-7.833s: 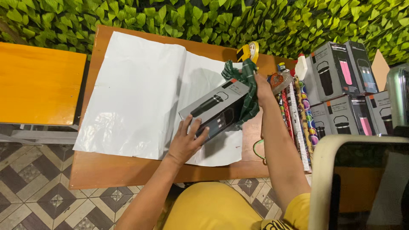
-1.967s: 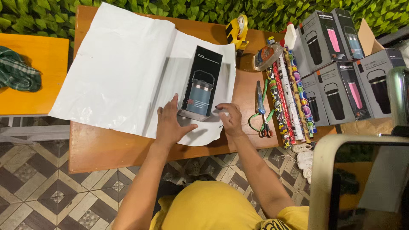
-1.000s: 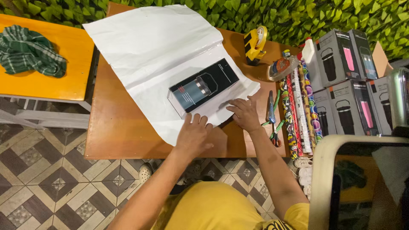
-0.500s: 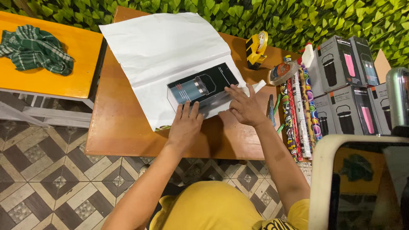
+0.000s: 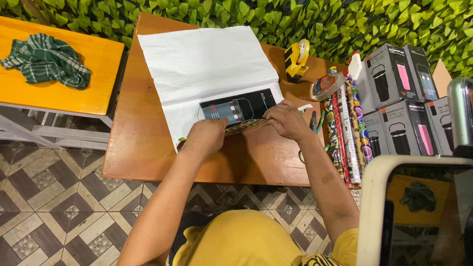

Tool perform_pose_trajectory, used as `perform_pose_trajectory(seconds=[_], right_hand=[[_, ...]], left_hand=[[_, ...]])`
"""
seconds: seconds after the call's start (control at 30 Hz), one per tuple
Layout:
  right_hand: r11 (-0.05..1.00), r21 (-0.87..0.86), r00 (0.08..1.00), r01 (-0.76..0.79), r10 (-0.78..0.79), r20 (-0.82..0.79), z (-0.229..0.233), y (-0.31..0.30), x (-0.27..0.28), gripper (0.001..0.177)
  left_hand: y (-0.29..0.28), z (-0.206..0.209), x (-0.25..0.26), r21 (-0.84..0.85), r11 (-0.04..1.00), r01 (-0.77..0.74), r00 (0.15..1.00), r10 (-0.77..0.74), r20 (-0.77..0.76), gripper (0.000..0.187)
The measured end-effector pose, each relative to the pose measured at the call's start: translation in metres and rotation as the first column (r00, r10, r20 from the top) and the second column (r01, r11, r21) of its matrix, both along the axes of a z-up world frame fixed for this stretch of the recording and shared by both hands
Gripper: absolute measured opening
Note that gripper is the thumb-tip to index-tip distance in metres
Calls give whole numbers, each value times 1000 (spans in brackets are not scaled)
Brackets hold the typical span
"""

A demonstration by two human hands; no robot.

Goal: The person cuts a sheet of colorful wrapping paper with scissors, places a rectangular box on the paper, and wraps it by folding the paper around the box. They secure the paper with tape and smooth the edges to complete the wrapping.

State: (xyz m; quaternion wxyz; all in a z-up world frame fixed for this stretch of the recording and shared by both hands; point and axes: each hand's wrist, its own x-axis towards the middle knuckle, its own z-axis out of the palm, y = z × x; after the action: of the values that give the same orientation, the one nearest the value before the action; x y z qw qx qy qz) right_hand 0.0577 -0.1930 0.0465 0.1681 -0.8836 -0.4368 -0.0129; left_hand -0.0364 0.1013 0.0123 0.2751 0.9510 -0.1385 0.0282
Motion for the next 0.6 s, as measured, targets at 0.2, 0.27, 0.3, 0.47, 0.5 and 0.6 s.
perform_pose_trajectory(seconds=[0.2, 0.27, 0.3, 0.47, 0.5, 0.6], right_hand=[[998, -51, 998, 30, -32, -51, 3, 0, 11, 10], [998, -58, 997, 27, -31, -76, 3, 0, 17, 13], [999, -49, 996, 4, -8, -84, 1, 2, 21, 15], [997, -60, 978, 56, -67, -198, 0, 3, 37, 16], [998, -44, 975, 46, -55, -215, 1, 4, 41, 17], [993, -55, 920, 108, -121, -373, 3, 6, 52, 20]], left_hand=[[12, 6, 21, -113, 994, -1, 999, -5, -53, 13], [12, 7, 26, -86, 996, 6, 999, -10, -45, 15], [12, 8, 28, -61, 998, 9, 999, -11, -34, 14], [12, 12, 41, 22, 999, 34, 998, -35, 50, 16], [11, 14, 43, 42, 999, 23, 999, -24, 28, 18], [13, 20, 49, 74, 997, 0, 1000, 0, 4, 22]])
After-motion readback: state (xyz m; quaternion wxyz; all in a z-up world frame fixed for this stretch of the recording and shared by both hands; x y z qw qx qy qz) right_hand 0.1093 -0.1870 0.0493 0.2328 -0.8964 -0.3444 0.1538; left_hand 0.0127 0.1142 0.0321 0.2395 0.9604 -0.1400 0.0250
